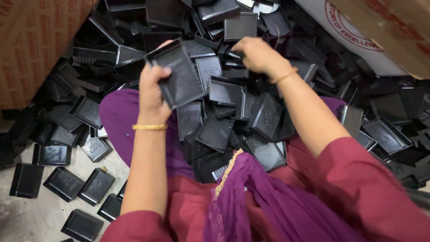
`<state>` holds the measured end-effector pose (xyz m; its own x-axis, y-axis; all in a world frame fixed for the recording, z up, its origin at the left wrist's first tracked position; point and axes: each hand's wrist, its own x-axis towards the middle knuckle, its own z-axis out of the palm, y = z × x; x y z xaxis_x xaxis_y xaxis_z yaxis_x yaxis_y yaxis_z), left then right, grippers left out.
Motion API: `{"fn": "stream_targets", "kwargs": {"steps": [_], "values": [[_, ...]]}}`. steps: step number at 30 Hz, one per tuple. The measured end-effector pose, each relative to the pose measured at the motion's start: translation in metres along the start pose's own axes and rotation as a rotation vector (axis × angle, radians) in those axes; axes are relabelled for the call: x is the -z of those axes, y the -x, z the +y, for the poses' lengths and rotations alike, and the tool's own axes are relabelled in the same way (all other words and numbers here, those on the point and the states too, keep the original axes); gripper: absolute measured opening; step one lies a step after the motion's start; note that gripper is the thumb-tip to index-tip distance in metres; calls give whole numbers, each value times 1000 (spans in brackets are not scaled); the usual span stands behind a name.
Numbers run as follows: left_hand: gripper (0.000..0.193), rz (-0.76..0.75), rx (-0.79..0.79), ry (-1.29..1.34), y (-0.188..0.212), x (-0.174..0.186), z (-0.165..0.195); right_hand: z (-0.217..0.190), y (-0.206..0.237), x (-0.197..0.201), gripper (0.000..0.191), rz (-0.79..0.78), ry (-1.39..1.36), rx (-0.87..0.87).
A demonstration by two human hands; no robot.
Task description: The person sits on the floor among a large pile of black plastic boxes and stacks them one at a time, picking up individual boxes from the pile, aligning them, and adding them to a growing stack on their lap.
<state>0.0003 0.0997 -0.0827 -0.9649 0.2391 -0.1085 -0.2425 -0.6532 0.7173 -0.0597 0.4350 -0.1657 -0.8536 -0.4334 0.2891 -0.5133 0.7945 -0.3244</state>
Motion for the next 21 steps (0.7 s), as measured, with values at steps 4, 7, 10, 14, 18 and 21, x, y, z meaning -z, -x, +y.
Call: {"fn": "stream_targets", "kwargs": {"steps": [4,7,10,14,18,21], "values": [[55,-46,2,167,7,-11,16,13,-17,3,59,-207,116,74],[50,-91,13,264,0,-16,8,3,-8,31,37,-136,-4,61],[61,-54,14,160,-7,-22,-9,-36,9,65,29,91,-57,-74],[70,-74,4,-13,-6,-39,-33,-120,32,100,32,212,-865,-176],[65,-145,-115,-138,7,-57,-42,-183,34,103,46,272,-1235,-359],[62,-214,-214,-320,22,-64,-39,-204,33,95,63,317,-1079,-425]]}}
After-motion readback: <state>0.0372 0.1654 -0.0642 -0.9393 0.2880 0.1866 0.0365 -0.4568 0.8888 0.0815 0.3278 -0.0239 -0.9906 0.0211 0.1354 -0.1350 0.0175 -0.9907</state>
